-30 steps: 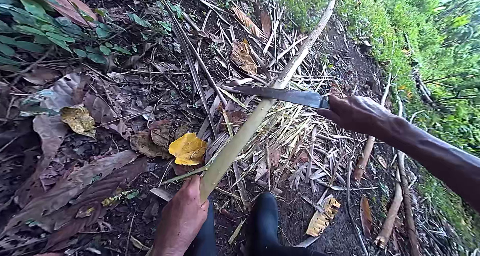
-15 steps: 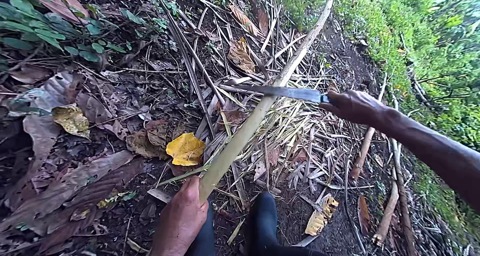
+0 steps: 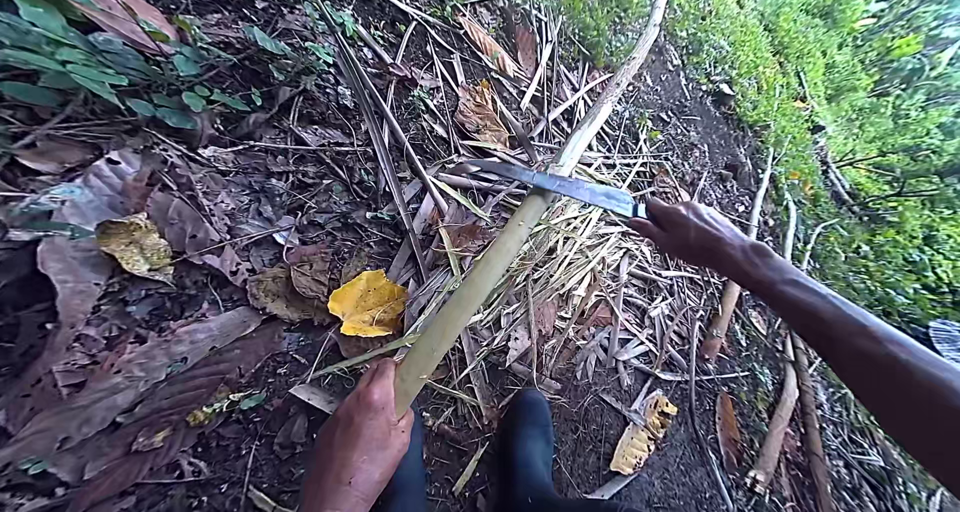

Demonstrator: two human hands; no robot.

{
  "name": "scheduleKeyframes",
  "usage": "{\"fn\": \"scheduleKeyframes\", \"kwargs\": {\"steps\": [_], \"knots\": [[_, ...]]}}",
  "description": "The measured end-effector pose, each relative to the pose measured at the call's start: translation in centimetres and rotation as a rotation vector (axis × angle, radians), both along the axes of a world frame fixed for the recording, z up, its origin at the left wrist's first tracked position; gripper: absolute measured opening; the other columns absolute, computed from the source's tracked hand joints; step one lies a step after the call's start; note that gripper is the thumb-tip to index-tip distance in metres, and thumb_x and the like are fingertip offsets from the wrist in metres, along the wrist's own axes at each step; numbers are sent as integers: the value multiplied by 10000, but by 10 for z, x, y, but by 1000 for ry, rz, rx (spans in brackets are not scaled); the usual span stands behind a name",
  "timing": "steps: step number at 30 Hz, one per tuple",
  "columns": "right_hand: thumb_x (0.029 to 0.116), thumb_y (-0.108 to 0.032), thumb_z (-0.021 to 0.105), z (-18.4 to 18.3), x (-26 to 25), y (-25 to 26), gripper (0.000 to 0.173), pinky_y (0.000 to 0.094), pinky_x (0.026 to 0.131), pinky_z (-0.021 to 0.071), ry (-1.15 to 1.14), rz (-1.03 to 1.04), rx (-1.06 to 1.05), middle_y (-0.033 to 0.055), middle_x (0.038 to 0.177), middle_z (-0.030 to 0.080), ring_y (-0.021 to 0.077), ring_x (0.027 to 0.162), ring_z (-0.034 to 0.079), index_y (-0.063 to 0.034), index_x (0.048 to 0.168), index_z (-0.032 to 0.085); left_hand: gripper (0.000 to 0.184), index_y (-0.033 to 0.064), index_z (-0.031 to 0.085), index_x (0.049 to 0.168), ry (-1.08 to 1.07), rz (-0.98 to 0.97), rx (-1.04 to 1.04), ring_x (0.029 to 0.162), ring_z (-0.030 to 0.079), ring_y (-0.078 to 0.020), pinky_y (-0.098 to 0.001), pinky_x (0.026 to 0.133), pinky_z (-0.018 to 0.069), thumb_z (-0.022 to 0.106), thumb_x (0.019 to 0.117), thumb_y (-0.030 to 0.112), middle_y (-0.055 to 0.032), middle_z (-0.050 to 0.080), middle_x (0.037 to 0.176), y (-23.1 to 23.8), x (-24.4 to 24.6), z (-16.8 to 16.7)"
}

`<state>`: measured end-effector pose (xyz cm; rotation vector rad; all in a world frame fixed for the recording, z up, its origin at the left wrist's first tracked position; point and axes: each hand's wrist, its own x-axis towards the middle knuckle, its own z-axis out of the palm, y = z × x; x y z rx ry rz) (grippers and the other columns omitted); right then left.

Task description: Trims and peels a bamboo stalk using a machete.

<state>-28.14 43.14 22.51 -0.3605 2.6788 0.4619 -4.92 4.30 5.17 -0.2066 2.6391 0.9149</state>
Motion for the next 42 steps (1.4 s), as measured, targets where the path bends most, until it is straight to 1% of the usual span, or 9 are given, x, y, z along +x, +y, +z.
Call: {"fn": "scheduleKeyframes", "kwargs": {"steps": [6, 11, 17, 22, 27, 33, 38, 40, 42], "knots": [[1046, -589, 419, -5, 13, 2, 542, 532, 510, 503, 92, 43, -30, 81, 617, 563, 311, 571, 630, -89, 944, 602, 444, -8, 644, 1168, -2, 0, 11, 859, 708, -416, -599, 684, 566, 780, 747, 26, -220, 689, 1043, 0, -2, 1], [1071, -597, 331, 10, -18, 29, 638, 638, 622, 504, 84, -215, -1, 196, 735, 612, 427, 719, 659, -24, 961, 589, 462, -5, 642, 1201, -29, -9, 3, 875, 709, -411, -600, 702, 568, 779, 762, 39, -216, 689, 1058, 2, 0, 4], [1035, -591, 453, 1, 4, 4, 526, 579, 555, 497, 42, -17, 3, 116, 655, 586, 358, 631, 645, -92, 944, 591, 423, -13, 640, 1155, 9, -2, 11, 826, 704, -415, -606, 662, 558, 765, 754, 31, -223, 687, 995, 2, 3, -1], [1081, -577, 320, -6, -27, 45, 640, 654, 650, 508, 150, -237, -77, 220, 756, 614, 449, 740, 659, -3, 966, 578, 436, -15, 641, 1175, -12, -8, -6, 860, 707, -416, -603, 696, 565, 777, 765, 43, -222, 690, 1035, -1, 1, 5], [1057, -554, 429, -11, -10, 25, 524, 592, 569, 507, 81, 6, -32, 139, 677, 589, 380, 643, 649, -57, 987, 580, 429, -20, 637, 1149, 10, -2, 13, 829, 702, -420, -606, 669, 558, 772, 744, 27, -223, 687, 1003, 0, 2, 1], [1069, -625, 273, 22, -69, 57, 807, 764, 849, 461, 267, -562, -10, 379, 1079, 648, 571, 1078, 631, 92, 1046, 641, 460, -13, 640, 1194, -12, -10, -5, 859, 707, -420, -603, 690, 566, 775, 757, 42, -228, 687, 1044, 1, 1, 4], [1057, -641, 299, 17, -55, 53, 763, 717, 738, 465, 255, -431, -154, 292, 871, 640, 504, 880, 649, 35, 903, 618, 418, -17, 639, 1142, 11, -1, 22, 822, 698, -417, -608, 667, 553, 769, 747, 28, -224, 682, 993, -2, 2, 0], [1044, -628, 404, 15, -44, 36, 687, 662, 717, 479, 173, -480, -320, 254, 873, 628, 433, 806, 633, 23, 1049, 624, 431, -23, 637, 1157, 3, 9, 20, 836, 700, -420, -618, 685, 552, 773, 750, 21, -229, 683, 1004, -5, 0, 2], [1036, -527, 536, 15, -39, 25, 494, 427, 526, 500, 53, -523, -531, 102, 734, 551, 221, 556, 542, -57, 1182, 583, 433, -16, 637, 1157, 2, 17, 19, 841, 700, -420, -619, 688, 553, 769, 747, 20, -229, 683, 1007, -5, -1, 3]]}}
